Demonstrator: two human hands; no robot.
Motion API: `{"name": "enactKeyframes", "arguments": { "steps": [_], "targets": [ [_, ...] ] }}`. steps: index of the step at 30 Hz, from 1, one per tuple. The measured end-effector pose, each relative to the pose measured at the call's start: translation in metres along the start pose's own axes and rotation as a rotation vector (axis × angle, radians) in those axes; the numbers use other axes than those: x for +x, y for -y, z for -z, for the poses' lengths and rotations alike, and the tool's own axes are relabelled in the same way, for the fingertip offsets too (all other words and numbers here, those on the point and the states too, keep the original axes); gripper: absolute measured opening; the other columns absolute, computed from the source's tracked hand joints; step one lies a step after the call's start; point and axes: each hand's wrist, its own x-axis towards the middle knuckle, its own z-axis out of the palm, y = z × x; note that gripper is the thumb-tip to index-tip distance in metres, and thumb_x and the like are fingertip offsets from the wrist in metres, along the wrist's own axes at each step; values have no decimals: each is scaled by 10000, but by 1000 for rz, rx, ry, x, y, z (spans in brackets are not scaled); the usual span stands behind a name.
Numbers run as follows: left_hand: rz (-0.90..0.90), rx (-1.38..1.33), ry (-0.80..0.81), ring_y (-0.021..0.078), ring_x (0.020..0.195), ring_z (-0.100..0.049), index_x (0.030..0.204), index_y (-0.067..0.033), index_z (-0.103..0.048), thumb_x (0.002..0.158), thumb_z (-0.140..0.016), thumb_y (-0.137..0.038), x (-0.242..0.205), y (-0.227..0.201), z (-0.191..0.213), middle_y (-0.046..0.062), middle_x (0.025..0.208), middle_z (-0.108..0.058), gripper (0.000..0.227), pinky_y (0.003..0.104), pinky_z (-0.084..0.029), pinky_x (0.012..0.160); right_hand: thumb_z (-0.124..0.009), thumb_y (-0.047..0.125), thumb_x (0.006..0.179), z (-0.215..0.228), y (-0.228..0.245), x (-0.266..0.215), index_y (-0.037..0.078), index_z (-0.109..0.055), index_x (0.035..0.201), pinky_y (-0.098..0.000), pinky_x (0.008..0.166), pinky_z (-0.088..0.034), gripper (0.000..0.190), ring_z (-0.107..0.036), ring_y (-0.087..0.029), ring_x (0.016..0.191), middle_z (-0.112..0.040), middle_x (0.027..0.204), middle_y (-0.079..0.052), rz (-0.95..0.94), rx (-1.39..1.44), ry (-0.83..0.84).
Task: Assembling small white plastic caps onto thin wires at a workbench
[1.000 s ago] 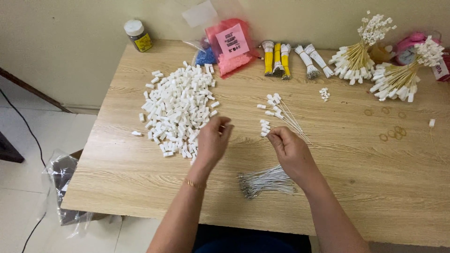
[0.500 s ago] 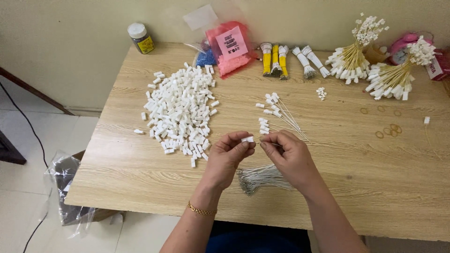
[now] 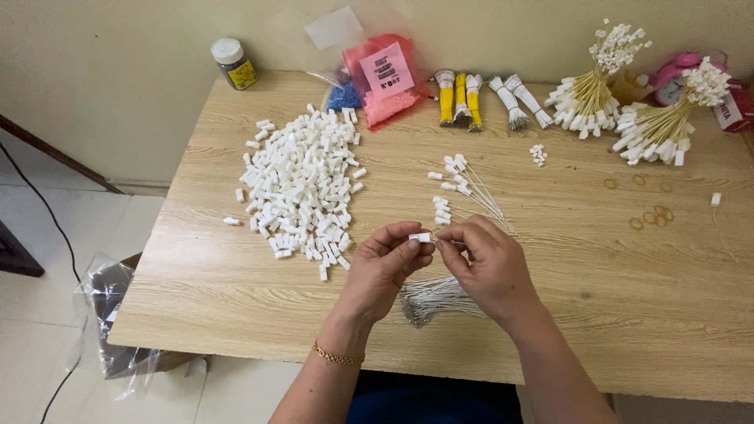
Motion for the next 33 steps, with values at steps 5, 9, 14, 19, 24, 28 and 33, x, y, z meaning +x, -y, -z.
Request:
{"name": "enactKeyframes", "arguments": {
  "steps": [5, 9, 14, 19, 24, 28, 33],
  "targets": [
    [-4, 3, 4, 263, 904, -713, 1169, 36, -596, 874, -629, 27, 2, 5, 6, 197, 1050, -675, 296, 341, -614, 806, -711, 56, 824, -1, -5, 1, 116, -701, 882, -288, 537, -488, 84, -585, -185, 582, -573, 675, -46, 31, -17, 7],
    [-3, 14, -10, 265, 895, -714, 1153, 40, -607, 862, -643, 34, -1, -1, -1, 193, 1037, -678, 293, 344, -616, 802, -701, 53, 838, 3, -1, 2, 114, -729, 905, -278, 561, -497, 95, -617, -177, 629, -617, 724, -52, 5, 52, 3],
    [-14, 40, -11, 264, 894, -713, 1151, 42, -613, 859, -652, 31, -2, -3, -3, 197, 1034, -680, 294, 354, -617, 804, -669, 68, 878, 7, 1, 1, 60, -717, 936, -327, 601, -511, 76, -629, -225, 656, -617, 738, -109, -63, 119, 26],
    [-8, 58, -13, 251, 898, -710, 1153, 25, -614, 876, -641, 9, 0, 1, 0, 185, 1036, -679, 278, 339, -616, 807, -640, 78, 897, 8, 0, 1, 36, -685, 934, -402, 652, -513, 72, -642, -313, 711, -609, 760, -155, -87, 119, 88],
    [14, 113, -13, 289, 876, -720, 1167, 47, -593, 896, -630, -18, -2, -1, -5, 214, 1023, -695, 281, 376, -626, 766, -684, 85, 855, 0, -9, -1, 131, -702, 875, -319, 620, -518, 53, -646, -226, 692, -620, 738, -46, 52, -26, 54],
    [1, 125, -12, 272, 860, -723, 1162, 31, -590, 898, -626, -23, 1, 4, -1, 199, 992, -702, 271, 368, -628, 760, -682, 68, 851, -4, -10, 1, 129, -700, 865, -315, 608, -516, 65, -645, -217, 668, -622, 724, -38, 75, -14, 60],
    [10, 112, -18, 283, 879, -723, 1157, 13, -589, 906, -612, -23, 4, 4, 1, 207, 1031, -703, 254, 368, -627, 760, -660, 86, 883, -6, -14, -2, 64, -683, 905, -325, 608, -503, 39, -618, -222, 659, -617, 748, -103, -130, 134, 75]
  ]
}}
